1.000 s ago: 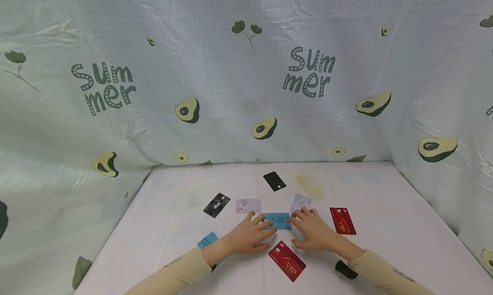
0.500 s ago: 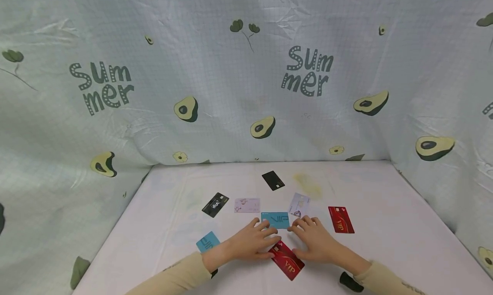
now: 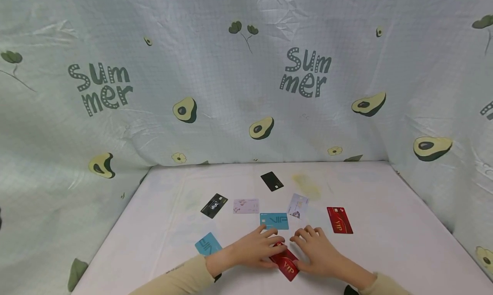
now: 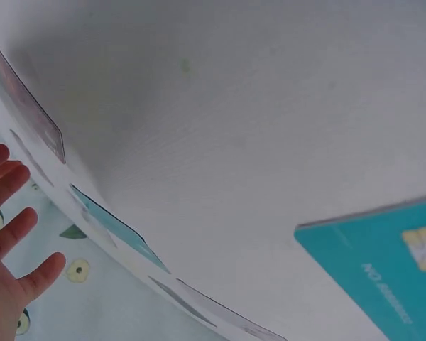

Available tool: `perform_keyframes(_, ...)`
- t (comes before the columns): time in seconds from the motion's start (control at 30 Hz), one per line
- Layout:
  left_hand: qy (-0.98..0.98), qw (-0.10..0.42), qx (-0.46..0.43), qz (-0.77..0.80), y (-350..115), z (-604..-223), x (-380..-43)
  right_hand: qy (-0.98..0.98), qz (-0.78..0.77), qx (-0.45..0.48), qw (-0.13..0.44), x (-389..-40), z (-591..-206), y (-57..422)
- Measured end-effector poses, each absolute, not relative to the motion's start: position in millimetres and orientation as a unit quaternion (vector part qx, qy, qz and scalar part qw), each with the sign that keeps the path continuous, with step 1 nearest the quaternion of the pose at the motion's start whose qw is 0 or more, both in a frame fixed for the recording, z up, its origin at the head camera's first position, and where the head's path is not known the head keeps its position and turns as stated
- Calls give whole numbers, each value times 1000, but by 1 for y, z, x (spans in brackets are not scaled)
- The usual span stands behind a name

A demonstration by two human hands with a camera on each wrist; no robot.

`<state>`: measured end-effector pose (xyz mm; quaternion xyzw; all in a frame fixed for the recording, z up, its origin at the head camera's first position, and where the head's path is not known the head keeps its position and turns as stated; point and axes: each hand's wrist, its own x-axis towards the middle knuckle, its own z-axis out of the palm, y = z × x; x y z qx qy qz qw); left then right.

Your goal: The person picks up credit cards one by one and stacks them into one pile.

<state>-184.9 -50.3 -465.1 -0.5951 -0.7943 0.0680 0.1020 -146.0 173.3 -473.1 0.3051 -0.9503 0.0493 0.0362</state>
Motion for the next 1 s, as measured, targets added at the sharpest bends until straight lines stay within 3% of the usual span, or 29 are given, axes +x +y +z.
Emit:
perform_keyframes(0.23,-786,99,-606,79,-49,-468,-182,-949,36,310,41,-136,-473,169)
perform_keyframes(0.67,-793,81,-599,82,-52,-475,-184,-952,29,301,-34,-125,-479,161)
perform_keyframes(1.0,-793,86,-597,86,-54,-478,-186,-950,24,311,-27,-125,-481,159)
